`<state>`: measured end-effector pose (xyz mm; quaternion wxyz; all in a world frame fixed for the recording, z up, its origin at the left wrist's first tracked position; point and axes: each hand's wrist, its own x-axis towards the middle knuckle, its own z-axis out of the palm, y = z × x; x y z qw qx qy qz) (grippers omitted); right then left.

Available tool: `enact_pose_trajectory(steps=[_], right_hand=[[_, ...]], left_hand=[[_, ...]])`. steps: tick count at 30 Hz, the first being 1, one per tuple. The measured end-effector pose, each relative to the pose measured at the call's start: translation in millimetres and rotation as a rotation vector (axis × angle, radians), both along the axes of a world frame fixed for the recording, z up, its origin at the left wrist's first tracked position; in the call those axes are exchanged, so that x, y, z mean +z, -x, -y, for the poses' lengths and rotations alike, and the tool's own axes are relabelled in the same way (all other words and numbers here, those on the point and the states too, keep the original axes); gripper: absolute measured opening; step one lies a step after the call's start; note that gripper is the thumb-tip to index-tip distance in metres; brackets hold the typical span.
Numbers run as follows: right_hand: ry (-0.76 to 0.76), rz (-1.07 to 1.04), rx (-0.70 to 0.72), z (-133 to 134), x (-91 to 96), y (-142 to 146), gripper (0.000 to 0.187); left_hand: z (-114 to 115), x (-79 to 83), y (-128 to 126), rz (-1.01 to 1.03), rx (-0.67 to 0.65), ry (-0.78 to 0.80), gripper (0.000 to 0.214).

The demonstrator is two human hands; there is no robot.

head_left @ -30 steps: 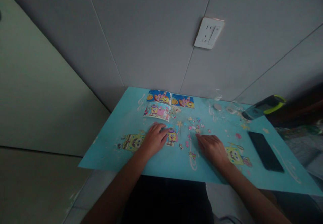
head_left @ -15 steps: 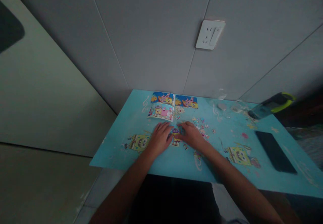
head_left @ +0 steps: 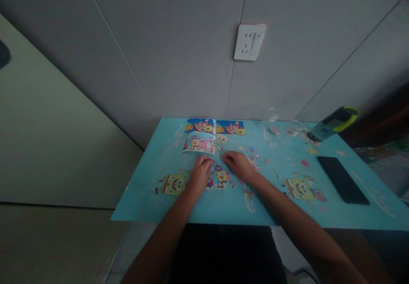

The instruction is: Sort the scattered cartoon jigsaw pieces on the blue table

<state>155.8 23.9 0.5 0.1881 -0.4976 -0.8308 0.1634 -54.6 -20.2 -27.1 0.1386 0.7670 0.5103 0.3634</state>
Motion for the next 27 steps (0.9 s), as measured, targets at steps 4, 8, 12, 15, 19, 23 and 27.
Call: enact_pose_trajectory(steps=[4,8,12,15,19,23,27], right_hand=[[-0.075,0.067,-0.042,-0.8,8.3,-3.2,0.017],[-0.15,0.111,-0.027,6.1,14.9,1.5,0.023],[-0.156,0.129,0.12,16.5,13.7,8.5,0.033],[-0.154,0.163,0.134,21.1,11.3,11.6,0.037],[-0.146,0.174,0.121,21.7,9.9,11.8,0.032],[-0.17,0.169,0.127,20.9,9.8,7.4,0.021],[-0.292,0.248,0.108,21.9,11.2,3.3,0.021]], left_hand=[[-3.0,-2.3,0.5,-0.038,0.039,0.002,0.036],[-4.8,-0.4,6.2,-0.131,0.119,0.001,0.038],[4.0,11.8,9.1,-0.214,0.17,-0.023,0.033],[14.4,21.2,3.0,-0.312,0.11,-0.057,0.033],[19.0,25.1,-9.6,-0.398,0.061,-0.069,0.034],[16.3,23.9,-13.0,-0.403,0.062,-0.06,0.029],[16.7,25.0,-12.5,-0.405,0.078,-0.057,0.033]])
